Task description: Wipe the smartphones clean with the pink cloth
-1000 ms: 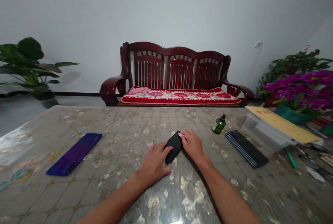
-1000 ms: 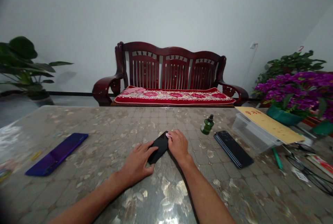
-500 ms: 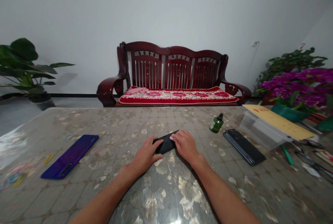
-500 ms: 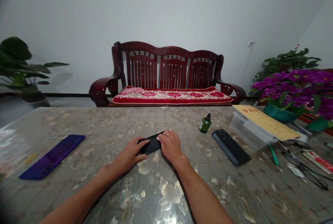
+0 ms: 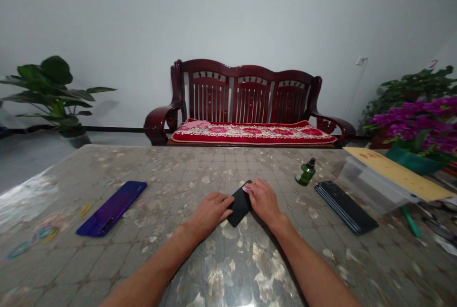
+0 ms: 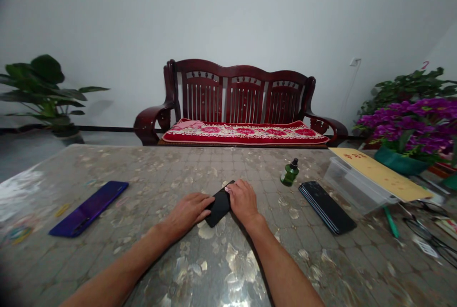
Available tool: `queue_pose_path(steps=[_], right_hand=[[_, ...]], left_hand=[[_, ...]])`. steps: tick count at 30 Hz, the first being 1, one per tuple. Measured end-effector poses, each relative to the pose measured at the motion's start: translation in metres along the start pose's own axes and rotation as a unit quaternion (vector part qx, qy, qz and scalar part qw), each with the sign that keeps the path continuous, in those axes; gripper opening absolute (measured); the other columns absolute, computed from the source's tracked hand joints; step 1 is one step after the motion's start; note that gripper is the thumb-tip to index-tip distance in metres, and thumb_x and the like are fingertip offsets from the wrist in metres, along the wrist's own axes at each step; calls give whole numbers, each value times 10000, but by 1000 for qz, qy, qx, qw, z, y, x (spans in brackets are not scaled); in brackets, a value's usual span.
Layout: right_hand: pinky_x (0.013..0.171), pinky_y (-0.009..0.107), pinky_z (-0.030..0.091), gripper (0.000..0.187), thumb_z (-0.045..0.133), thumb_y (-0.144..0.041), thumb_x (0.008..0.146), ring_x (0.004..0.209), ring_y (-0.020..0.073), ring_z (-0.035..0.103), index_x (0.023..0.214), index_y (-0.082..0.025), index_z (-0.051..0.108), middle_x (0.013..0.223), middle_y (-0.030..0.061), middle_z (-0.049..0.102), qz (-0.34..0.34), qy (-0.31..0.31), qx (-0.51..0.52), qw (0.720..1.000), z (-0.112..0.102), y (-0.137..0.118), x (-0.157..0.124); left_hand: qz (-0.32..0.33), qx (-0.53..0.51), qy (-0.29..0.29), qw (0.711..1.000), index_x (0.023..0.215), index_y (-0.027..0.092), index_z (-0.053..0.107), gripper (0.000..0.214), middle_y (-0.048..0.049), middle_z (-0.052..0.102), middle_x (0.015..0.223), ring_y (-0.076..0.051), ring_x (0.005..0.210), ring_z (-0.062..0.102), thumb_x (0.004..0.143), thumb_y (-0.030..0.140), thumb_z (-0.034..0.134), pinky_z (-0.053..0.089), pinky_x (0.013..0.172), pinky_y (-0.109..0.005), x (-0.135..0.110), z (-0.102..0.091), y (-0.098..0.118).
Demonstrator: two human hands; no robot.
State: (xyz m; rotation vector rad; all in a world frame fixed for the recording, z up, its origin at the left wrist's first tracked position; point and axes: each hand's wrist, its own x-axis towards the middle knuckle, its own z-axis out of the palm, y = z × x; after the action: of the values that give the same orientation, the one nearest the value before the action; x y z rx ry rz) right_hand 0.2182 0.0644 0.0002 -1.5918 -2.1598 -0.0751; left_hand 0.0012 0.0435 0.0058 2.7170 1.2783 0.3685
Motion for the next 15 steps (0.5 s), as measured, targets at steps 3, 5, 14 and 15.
queue_pose_path(steps=[3,5,14,15], right_hand=[[809,291,392,229,493,-239,975,906,193,566,981,-255,721,918,46,665,-22,7,8,1000,1,-6,-2],[816,298,392,224,503,-234,967,900,197,560,981,-256,725,916,49,671,-10,17,11,1000,2,-4,-1],[792,259,410,240,491,-227,960,893,181,596,965,-250,730,913,45,681,57,19,49,997,1,4,-2],[789,258,407,236,494,-225,957,898,181,596,961,-252,729,917,43,682,58,18,44,997,1,4,-2]], left_hand=[[-16,24,22,999,1263,230,567,401,-102,623,1256,-280,1150,578,907,408,619,428,1014,-417,-2,4,13],[-33,23,40,998,1296,221,551,530,-129,579,1310,-317,1176,550,856,498,653,406,1025,-459,-4,7,21],[-79,-19,67,994,1262,211,600,583,-130,592,1211,-326,1092,581,729,410,725,448,988,-451,-4,11,24],[-80,-26,67,994,1268,201,602,548,-135,596,1220,-321,1100,587,752,357,701,451,997,-444,-4,11,22]])
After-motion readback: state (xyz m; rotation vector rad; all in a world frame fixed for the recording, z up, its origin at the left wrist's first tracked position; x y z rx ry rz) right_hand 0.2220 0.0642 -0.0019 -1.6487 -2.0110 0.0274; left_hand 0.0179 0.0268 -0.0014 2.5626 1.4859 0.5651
